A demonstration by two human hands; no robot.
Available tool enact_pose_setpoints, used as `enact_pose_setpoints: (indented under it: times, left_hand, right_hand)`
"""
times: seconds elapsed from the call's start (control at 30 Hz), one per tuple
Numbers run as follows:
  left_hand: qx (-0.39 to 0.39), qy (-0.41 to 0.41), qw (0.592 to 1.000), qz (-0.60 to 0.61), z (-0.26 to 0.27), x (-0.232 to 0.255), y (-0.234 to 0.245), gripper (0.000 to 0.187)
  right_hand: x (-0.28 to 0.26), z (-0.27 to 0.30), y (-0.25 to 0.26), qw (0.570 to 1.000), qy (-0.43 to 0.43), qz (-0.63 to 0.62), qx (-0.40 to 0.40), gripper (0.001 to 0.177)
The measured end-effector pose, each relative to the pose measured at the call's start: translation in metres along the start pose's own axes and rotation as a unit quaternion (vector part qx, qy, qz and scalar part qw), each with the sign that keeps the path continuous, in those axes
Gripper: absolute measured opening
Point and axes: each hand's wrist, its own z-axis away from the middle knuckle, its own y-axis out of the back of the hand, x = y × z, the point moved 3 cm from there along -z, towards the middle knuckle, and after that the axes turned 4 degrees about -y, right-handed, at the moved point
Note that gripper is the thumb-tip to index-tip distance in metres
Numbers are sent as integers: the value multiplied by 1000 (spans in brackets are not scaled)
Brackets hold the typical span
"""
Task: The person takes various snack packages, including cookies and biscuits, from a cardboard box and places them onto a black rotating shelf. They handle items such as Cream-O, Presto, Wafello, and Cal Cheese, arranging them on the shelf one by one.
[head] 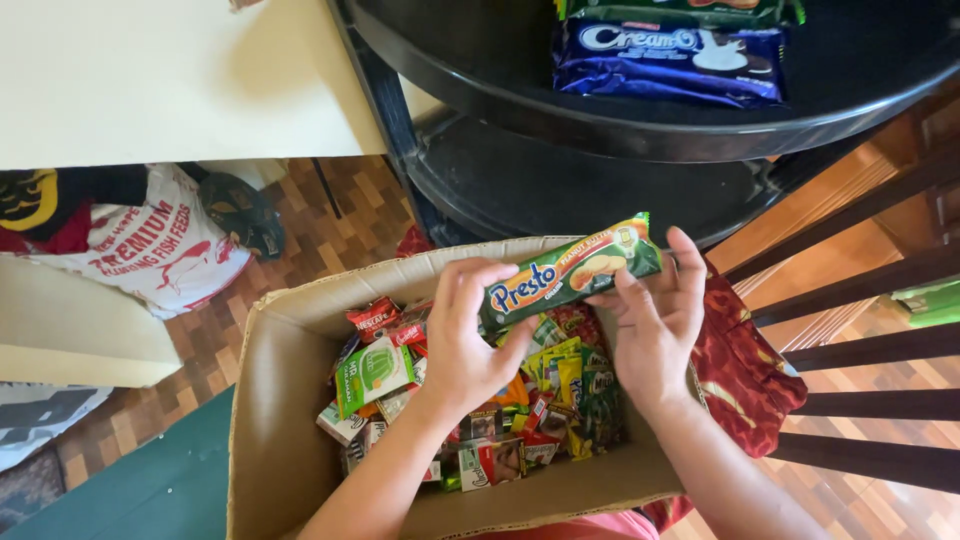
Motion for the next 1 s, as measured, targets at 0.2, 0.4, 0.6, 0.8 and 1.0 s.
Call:
enact_pose_setpoints:
  times: [0.2,0.4,0.6,0.8,1.0]
  left_hand:
    - [23,87,996,19,0,-1,1,53]
    - [53,51,989,127,-7,3,0,42]
    - [52,-26,997,57,-17,13,3,31]
    - [48,33,997,53,-28,16,-2,30]
    - [59,-31,995,79,-57,31,-3,27]
  right_hand:
    - [-25,-7,9,991,-55,119,-33,55]
    - [-57,-3,22,894,65,442,-41,55]
    - [-83,-4,24,803,224,553,-23,43]
    - [-98,-13,25,807,235,541,-27,41]
    - [-110,-26,24,808,279,518,-26,41]
